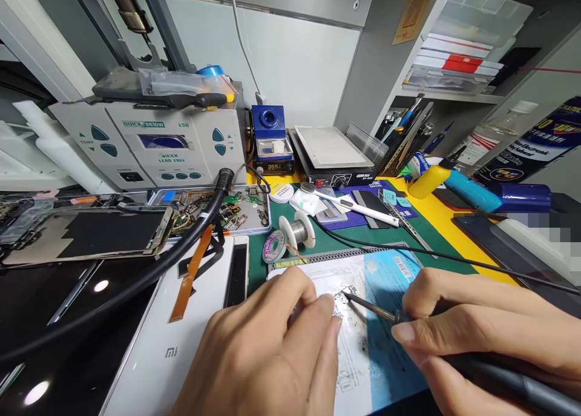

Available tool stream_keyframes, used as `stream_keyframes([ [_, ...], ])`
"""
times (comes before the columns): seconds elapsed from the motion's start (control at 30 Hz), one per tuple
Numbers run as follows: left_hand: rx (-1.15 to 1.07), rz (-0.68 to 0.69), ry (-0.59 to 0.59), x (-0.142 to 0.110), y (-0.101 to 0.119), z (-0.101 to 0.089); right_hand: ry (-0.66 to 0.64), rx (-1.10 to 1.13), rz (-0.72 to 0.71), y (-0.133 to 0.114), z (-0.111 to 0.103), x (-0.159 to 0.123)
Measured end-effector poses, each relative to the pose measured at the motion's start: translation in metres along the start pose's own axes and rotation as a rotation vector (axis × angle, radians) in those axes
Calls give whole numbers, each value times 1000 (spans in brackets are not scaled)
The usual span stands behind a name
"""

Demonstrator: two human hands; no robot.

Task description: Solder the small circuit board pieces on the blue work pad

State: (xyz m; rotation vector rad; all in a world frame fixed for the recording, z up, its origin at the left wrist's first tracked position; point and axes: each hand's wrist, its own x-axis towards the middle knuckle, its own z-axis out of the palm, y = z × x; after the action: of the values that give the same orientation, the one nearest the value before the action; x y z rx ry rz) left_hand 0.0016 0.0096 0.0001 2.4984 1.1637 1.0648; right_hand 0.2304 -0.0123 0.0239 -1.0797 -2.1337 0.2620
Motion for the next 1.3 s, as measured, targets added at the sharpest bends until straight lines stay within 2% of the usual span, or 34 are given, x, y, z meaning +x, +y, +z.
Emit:
stream_keyframes([
  [0.03,4,-3,-56,-1,0,0,18,36,-69,0,1,0],
  [0.13,11,-10,-100,-3,-2,-1,70,24,-55,3,2,-1],
  [0.3,7,-10,-102,-2,-2,-1,55,-17,-56,4,-1,-3],
  [0.57,-10,-25,-92,-4,-1,-1,0,43,-38,5,0,-1],
  [0.77,-4,-20,-88,-2,-1,-1,38,55,-16,5,-2,-3],
  [1.0,-10,-40,-96,-3,0,-2,25,5,-55,3,-1,1],
  [1.03,-10,-40,-102,-4,0,-2,29,-59,42,3,-1,1],
  [1.07,-9,-38,-104,-4,0,-2,6,-3,-45,3,-2,1],
  [1.23,-4,-16,-101,-4,0,-2,-23,45,-57,3,-2,-1],
  [1.3,-3,-16,-107,-3,-1,-2,2,52,-52,3,-1,-1],
])
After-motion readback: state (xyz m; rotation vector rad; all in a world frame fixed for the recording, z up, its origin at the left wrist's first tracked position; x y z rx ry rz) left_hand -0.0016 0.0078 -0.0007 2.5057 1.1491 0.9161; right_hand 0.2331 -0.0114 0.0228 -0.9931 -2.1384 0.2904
